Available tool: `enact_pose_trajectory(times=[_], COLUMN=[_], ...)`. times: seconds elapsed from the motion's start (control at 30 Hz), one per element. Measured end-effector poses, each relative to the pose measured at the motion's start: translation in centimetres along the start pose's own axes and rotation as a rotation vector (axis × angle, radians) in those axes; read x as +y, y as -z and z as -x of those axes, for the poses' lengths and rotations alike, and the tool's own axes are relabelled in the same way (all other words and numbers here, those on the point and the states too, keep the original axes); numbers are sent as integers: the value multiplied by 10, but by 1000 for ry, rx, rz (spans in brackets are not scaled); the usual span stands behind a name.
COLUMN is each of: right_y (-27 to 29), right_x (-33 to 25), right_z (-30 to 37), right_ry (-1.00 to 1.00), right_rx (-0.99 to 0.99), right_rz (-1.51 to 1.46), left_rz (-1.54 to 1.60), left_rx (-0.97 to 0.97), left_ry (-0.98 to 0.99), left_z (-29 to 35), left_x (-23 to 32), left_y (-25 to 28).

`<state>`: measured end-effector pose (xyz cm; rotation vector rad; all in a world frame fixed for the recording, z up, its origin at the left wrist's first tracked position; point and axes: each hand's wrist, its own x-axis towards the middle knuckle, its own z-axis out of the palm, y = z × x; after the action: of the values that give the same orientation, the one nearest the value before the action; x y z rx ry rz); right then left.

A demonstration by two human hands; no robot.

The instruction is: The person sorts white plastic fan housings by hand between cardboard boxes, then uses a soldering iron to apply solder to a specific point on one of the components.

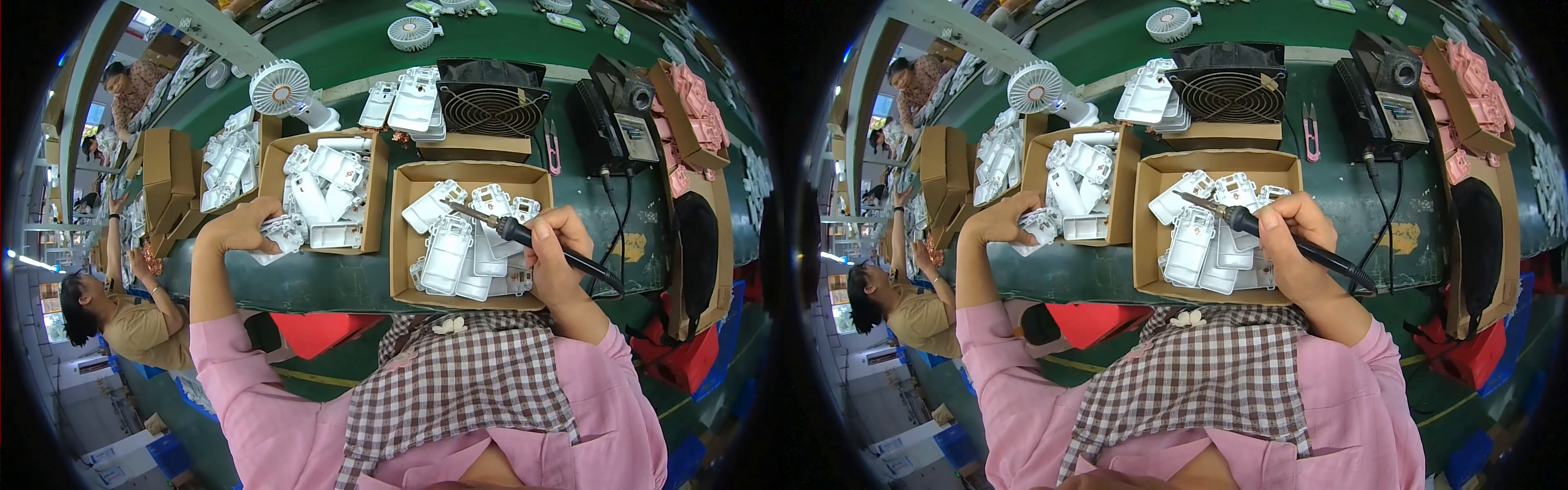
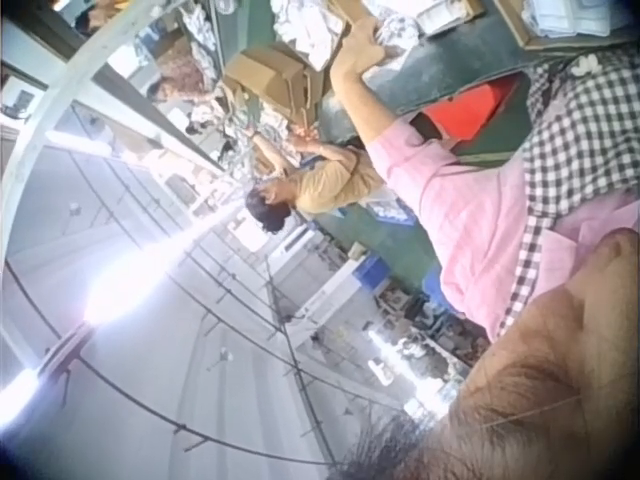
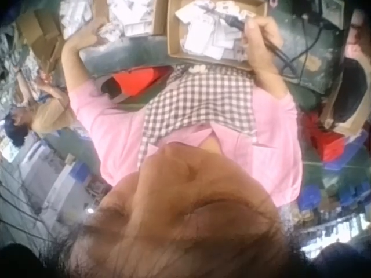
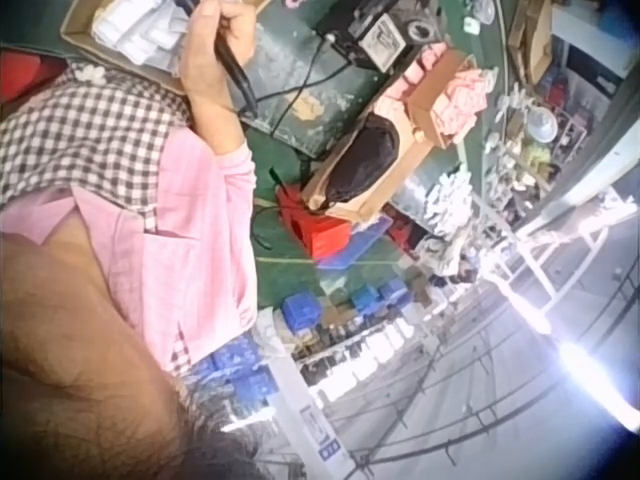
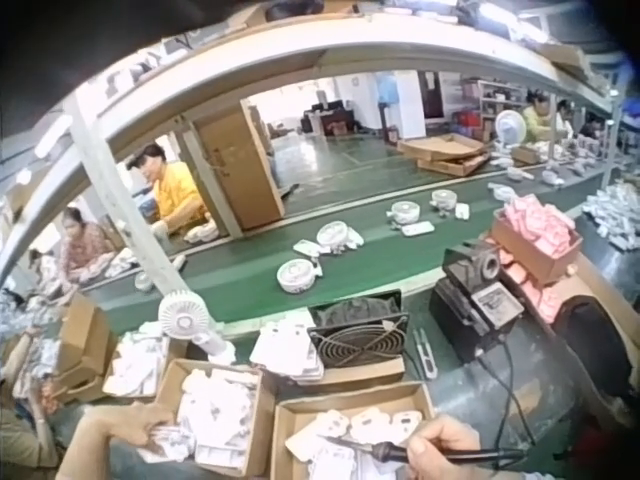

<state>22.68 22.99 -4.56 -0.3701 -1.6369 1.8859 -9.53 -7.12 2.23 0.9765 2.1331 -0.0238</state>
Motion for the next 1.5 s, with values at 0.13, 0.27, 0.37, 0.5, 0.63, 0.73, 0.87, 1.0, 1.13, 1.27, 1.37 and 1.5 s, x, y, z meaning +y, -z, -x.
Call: enact_pose_trajectory(times=[0.13, 0.27, 0.37, 0.5, 0.63, 0.73, 0.87, 1.0, 1.13, 1.27, 1.37, 1.5], right_y=[0, -2, -1, -1, 1, 1, 0, 0, 1, 3, 1, 2], right_x=[0, 0, -1, -1, 0, -1, -2, -1, -2, 0, 1, 0], right_z=[-1, -1, -1, -2, -2, -2, -3, -3, -3, -4, -4, -4], right_ry=[-5, -17, -23, -17, -34, -55, -56, -52, -46, -29, -30, -31], right_rx=[-5, 4, -7, -8, -28, -24, -23, -31, -31, -34, -22, -3], right_rz=[8, 1, -20, -34, -50, -49, -49, -65, -66, -61, -86, -65], left_rz=[56, 74, 333, 682, 890, 980, 1154, 1296, 1321, 1023, -9, -418], left_rx=[-78, -22, 71, 169, 305, 291, 313, 401, 524, 659, 837, 810], left_ry=[82, 39, -31, 129, 172, 162, 162, 90, 23, -28, -239, -385], left_z=[0, 6, 16, 20, 17, 9, -6, -13, -14, -2, -5, -20], left_x=[5, 5, 3, 8, 28, 41, 49, 47, 50, 65, 82, 91], left_y=[1, 0, 2, -1, -11, -19, -36, -50, -57, -36, -17, -12])
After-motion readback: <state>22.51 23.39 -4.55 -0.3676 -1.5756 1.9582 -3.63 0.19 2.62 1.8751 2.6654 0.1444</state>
